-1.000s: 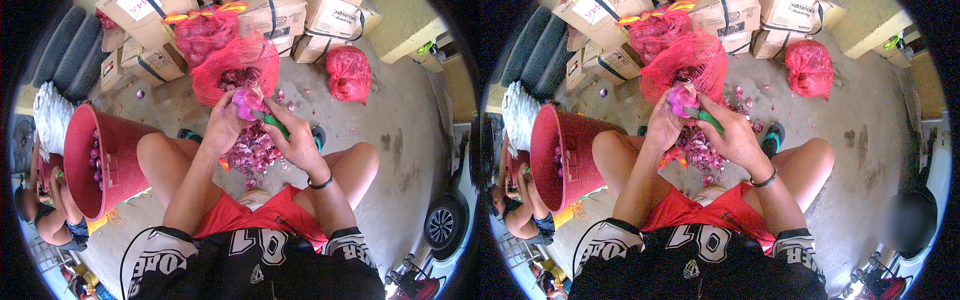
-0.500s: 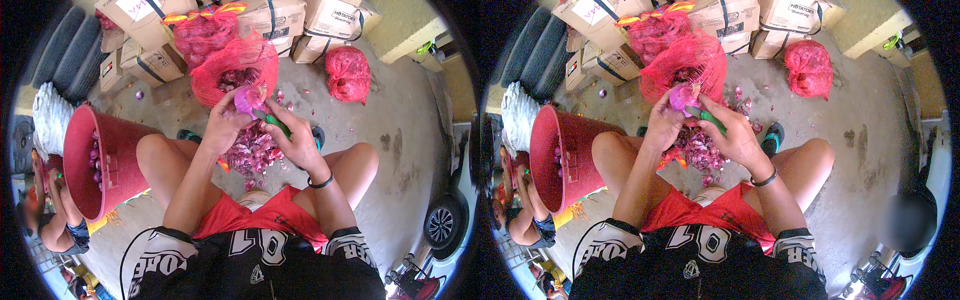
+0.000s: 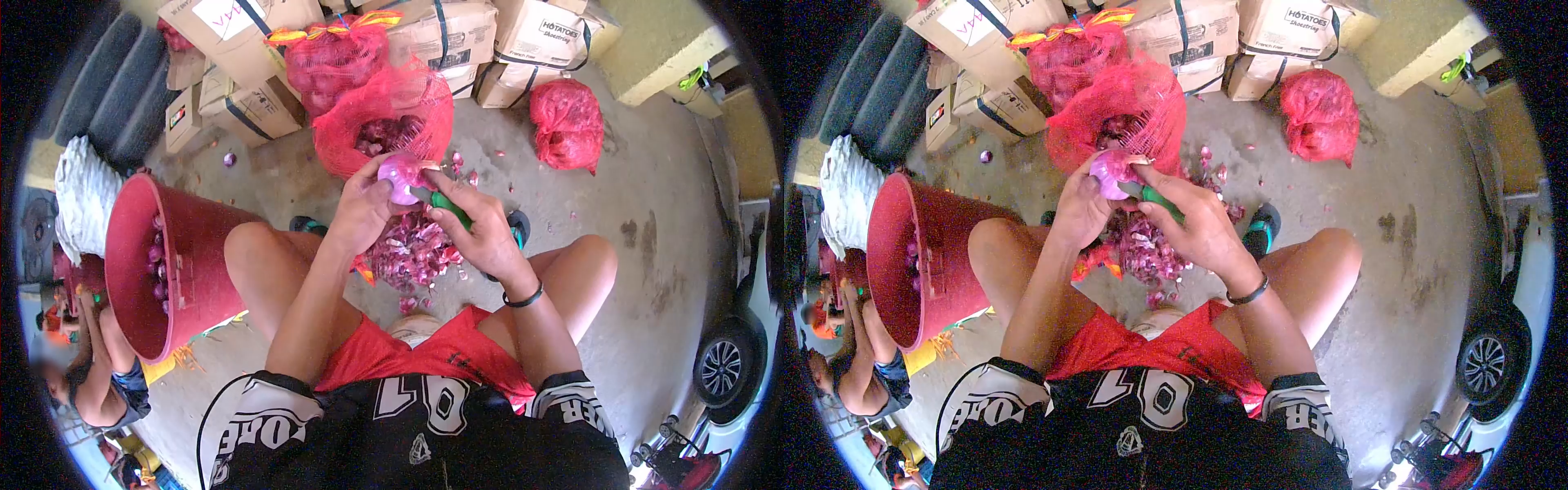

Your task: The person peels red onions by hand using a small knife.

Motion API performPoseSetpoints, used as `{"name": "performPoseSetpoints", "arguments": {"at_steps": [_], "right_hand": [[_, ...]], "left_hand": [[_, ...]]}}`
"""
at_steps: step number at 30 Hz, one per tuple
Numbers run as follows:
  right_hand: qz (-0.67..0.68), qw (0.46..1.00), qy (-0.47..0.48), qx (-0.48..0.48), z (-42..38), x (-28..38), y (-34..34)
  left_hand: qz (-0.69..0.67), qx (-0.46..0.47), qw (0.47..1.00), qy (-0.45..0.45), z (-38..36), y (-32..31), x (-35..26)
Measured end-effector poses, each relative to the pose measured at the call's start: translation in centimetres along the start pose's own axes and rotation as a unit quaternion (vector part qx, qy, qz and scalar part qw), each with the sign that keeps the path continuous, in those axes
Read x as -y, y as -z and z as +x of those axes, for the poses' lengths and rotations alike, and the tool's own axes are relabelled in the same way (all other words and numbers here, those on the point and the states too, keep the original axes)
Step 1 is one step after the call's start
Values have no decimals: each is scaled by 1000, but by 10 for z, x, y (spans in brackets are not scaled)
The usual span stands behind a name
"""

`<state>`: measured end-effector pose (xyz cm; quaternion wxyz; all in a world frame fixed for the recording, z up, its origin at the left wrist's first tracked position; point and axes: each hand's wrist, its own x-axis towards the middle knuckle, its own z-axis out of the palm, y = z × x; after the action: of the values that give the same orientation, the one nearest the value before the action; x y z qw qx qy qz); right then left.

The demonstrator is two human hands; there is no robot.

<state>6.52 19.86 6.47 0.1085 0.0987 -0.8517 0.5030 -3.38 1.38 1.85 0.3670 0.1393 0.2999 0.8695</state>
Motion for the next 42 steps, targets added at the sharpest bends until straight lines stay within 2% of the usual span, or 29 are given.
{"name": "performPoseSetpoints", "arguments": {"at_steps": [3,6,9,12,14,17,20,26,29,35,38,42], "right_hand": [[11,1000,-16,-13,-1,-1,0],[-2,999,4,-38,0,-1,-3],[-29,999,18,-21,0,-9,-1],[-38,999,23,-18,0,-1,2],[-40,999,16,-19,-1,-4,0],[-32,999,1,-41,-2,-10,-3],[-1,999,-22,-46,-6,-15,-8],[-10,999,-12,-44,-4,-13,-8],[-8,999,-35,-23,-3,-5,-7],[-32,998,-19,-50,-6,-9,-11],[-37,997,-22,-58,-5,-7,-10],[-20,997,-49,-56,-3,4,-7]], "left_hand": [[161,-61,984,-39,0,-6,3],[136,-38,986,-88,0,-12,5],[27,0,999,-20,0,-1,4],[29,7,999,-23,0,0,5],[77,-23,996,-30,1,7,11],[74,-59,995,-36,3,4,10],[135,-55,983,-110,6,-6,10],[58,-82,993,-66,2,-7,5],[108,-94,985,-98,3,-9,7],[158,-76,974,-144,4,-8,15],[165,-68,978,-112,2,-11,14],[183,-56,973,-132,2,-18,12]]}}
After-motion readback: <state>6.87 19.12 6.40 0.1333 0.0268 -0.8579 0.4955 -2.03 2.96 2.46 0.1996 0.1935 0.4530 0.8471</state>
